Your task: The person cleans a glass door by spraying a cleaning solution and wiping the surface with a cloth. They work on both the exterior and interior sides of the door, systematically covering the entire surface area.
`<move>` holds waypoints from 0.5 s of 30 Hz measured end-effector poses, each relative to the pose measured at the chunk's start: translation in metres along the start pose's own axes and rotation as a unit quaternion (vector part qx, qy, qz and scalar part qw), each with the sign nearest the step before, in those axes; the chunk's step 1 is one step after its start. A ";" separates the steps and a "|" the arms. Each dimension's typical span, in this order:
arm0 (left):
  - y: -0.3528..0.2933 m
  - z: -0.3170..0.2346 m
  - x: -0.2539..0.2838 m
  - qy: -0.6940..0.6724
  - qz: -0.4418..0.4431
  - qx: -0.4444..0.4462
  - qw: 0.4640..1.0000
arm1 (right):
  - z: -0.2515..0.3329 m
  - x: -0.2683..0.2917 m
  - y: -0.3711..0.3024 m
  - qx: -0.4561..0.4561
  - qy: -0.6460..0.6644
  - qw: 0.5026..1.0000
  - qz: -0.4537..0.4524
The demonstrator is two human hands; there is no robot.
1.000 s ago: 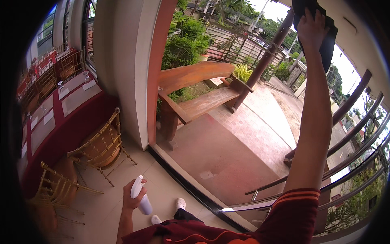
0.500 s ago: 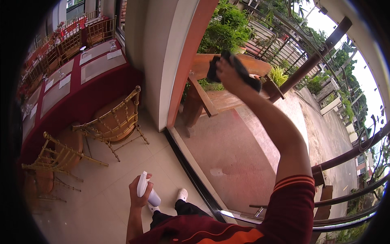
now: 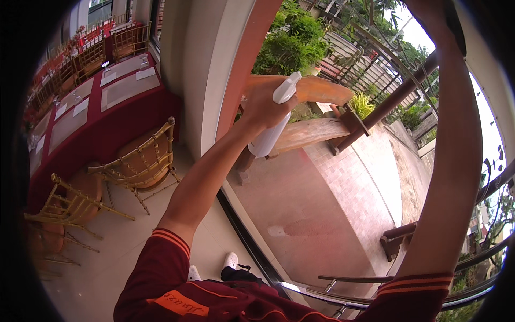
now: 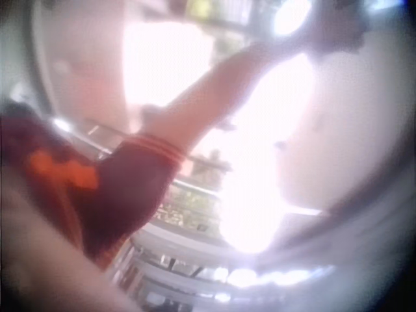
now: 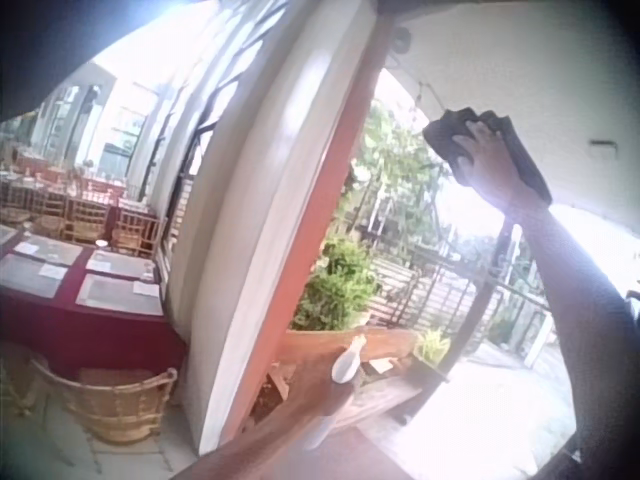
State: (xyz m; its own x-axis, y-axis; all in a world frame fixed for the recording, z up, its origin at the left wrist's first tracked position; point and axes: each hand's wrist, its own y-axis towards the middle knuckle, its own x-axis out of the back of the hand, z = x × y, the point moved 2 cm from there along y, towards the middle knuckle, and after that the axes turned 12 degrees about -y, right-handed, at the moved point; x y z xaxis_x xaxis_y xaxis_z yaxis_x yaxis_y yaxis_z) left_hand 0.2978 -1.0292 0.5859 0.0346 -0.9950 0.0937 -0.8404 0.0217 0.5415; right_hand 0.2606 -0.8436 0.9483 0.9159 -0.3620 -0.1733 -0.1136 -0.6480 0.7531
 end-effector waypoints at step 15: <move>-0.278 0.067 0.092 -0.107 -0.067 0.134 0.983 | 0.383 0.046 -0.387 0.326 0.385 0.804 0.315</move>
State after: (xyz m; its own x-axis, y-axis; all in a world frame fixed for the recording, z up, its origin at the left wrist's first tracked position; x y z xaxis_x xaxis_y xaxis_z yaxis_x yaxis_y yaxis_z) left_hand 0.4985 -1.1334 0.3879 0.0639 -0.9855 -0.1573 -0.9496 -0.1085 0.2939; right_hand 0.1994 -0.8660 0.4054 0.5364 -0.3968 0.7449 -0.5962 -0.8028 0.0016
